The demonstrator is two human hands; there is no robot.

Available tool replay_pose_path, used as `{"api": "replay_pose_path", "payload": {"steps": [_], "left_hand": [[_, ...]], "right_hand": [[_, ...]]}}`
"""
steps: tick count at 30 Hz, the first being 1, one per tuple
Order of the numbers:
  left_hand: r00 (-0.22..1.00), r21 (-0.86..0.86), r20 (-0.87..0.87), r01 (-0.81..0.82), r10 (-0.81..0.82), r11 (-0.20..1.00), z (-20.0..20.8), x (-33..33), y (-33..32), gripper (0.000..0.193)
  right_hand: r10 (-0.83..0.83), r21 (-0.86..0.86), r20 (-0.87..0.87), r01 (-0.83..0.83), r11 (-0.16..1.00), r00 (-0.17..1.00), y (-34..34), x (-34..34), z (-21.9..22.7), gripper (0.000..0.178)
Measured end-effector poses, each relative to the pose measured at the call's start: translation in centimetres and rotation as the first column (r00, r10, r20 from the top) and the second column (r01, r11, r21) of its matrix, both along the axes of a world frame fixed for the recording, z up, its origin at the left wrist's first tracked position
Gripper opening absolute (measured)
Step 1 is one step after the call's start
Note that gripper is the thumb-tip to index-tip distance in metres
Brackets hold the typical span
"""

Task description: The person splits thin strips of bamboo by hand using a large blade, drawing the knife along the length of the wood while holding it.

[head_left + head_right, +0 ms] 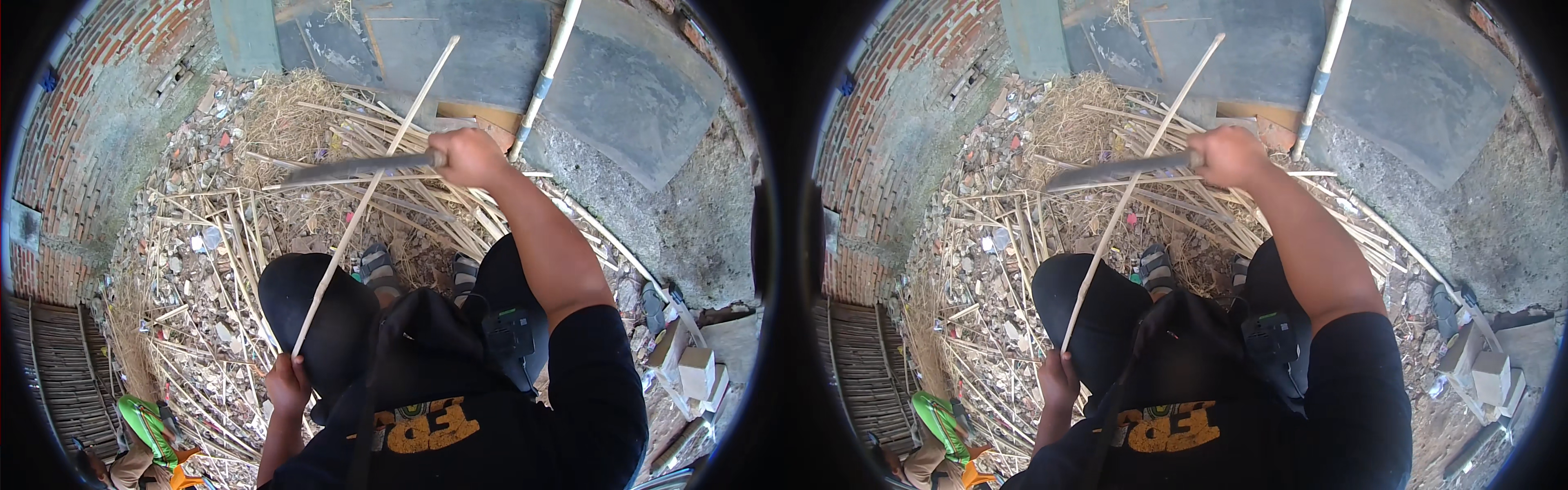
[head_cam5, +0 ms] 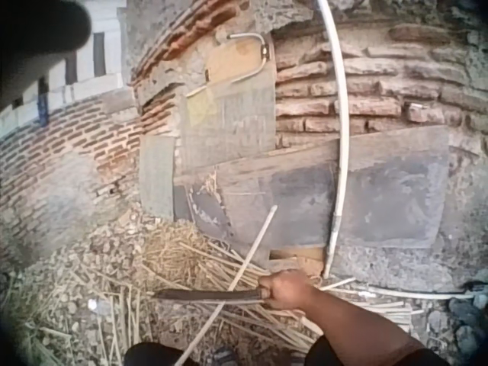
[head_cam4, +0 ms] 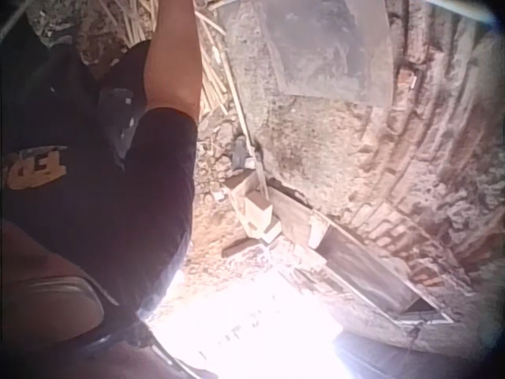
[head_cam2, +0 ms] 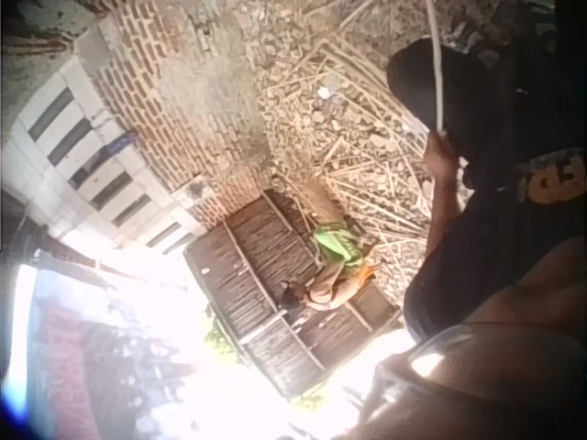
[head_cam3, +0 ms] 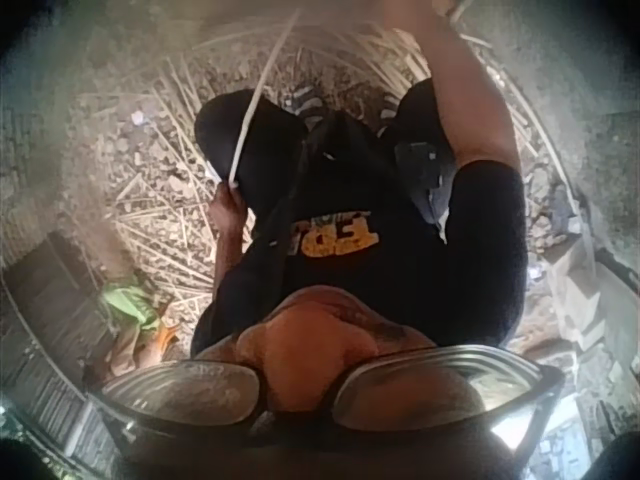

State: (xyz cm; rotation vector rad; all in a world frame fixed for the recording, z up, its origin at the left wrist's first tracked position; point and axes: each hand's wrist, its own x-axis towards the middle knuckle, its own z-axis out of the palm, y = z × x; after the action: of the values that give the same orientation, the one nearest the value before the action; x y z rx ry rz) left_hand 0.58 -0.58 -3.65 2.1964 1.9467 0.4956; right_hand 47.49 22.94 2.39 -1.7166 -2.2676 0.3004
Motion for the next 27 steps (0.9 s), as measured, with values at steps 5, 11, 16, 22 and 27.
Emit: {"api": "replay_pose_path", "payload": {"steps": [5, 11, 16, 22, 27], "left_hand": [[0.999, 0.062, -0.048, 0.005, -0.002, 0.998, 1.3, 0.2, -0.1, 0.024], [0.996, -0.012, 0.084, -0.002, 0.003, 1.0, 1.5, -0.2, -0.2, 0.025], [0.987, -0.164, 0.153, -0.012, 0.037, 0.986, 3.1, 0.2, 0.3, 0.026], [0.994, -0.181, 0.097, -0.032, 0.05, 0.983, 2.8, -0.6, -0.3, 0.024], [0.994, -0.147, 0.078, -0.06, 0.072, 0.987, 2.4, -0.9, -0.5, 0.025]], "right_hand": [[-0.41, 0.011, -0.248, 0.425, 0.905, 0.878, 2.4, 3.8, -2.9, 0.034], [-0.459, -0.155, -0.564, 0.458, 0.875, 0.687, 1.3, 2.9, -1.6, 0.039], [-0.402, -0.131, -0.525, 0.395, 0.909, 0.75, 0.8, 2.5, -1.3, 0.037], [-0.274, -0.06, -0.579, 0.295, 0.954, 0.768, 1.1, 1.5, -2.2, 0.037], [-0.242, -0.052, -0.564, 0.259, 0.965, 0.79, 1.1, 1.8, -2.2, 0.042]]}}
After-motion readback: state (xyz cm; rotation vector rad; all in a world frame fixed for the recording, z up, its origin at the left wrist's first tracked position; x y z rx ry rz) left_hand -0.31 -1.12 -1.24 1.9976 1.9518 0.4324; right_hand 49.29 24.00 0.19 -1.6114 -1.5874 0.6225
